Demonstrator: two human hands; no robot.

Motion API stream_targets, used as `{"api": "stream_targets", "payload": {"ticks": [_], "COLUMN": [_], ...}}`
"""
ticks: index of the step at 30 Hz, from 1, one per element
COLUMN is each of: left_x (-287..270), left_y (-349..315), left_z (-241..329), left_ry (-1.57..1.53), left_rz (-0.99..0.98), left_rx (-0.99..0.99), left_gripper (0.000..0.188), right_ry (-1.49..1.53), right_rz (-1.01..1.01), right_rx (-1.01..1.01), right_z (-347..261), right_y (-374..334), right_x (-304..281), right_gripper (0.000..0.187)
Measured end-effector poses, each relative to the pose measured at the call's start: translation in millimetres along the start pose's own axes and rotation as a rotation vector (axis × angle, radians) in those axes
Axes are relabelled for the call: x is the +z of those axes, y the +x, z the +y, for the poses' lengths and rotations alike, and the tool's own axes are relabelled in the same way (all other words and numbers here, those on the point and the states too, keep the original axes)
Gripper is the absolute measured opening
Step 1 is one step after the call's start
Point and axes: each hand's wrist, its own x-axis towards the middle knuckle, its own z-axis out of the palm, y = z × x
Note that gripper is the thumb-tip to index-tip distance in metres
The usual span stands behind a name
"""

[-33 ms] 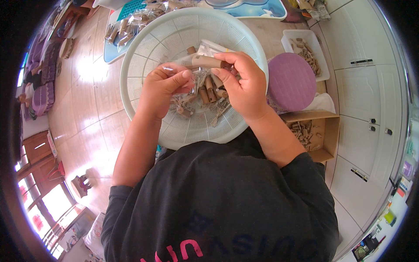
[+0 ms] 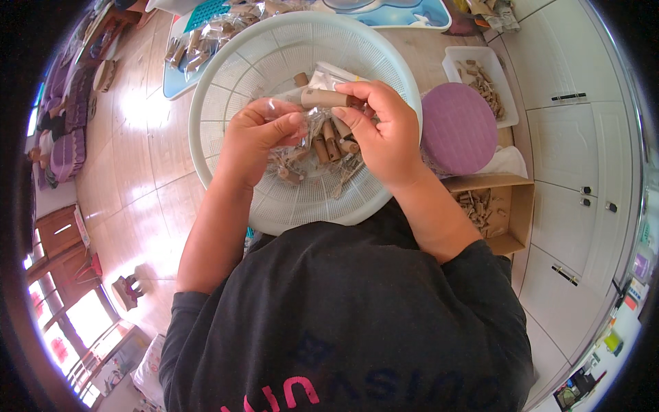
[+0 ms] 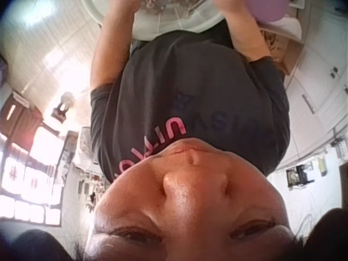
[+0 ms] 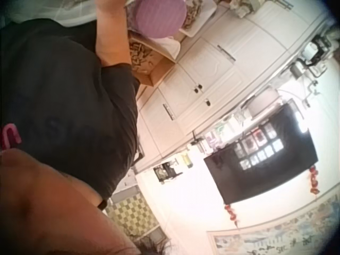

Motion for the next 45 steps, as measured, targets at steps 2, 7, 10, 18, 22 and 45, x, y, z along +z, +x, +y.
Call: {"api": "stream_targets", "payload": {"ticks": [2, 7, 10, 18, 22, 45], "left_x": [1.3, -7.1, -8.5, -8.4, -8.3, -15.1], "left_y": [-0.7, 4.8, 10.2, 8.8, 10.3, 12.2], "left_z": [1.3, 7.2, 1.2, 2.5, -7.6, -7.0], "left_ry": [0.047, 0.028, -0.007, -0.081, -0.094, -0.211], "left_rz": [-0.075, -0.327, -0.380, -0.522, -0.428, -0.545], "left_rx": [0.033, -0.151, -0.201, -0.335, -0.282, -0.373], "left_gripper": [0.022, 0.027, 0.028, 0.029, 0.030, 0.027], "right_ry": [0.140, 0.301, 0.279, 0.271, 0.262, 0.245], "right_rz": [-0.128, -0.319, -0.457, -0.649, -0.564, -0.604], "right_rx": [0.177, 0.360, 0.379, 0.325, 0.404, 0.263], "right_z": [-0.8, 5.1, 1.5, -10.5, -6.7, -18.6], "right_y": [2.4, 12.0, 18.8, 33.4, 27.2, 32.7], "right_x": [-6.1, -22.6, -27.9, -28.5, -21.0, -27.4], "right_gripper": [0.021, 0.023, 0.025, 0.025, 0.024, 0.028]}}
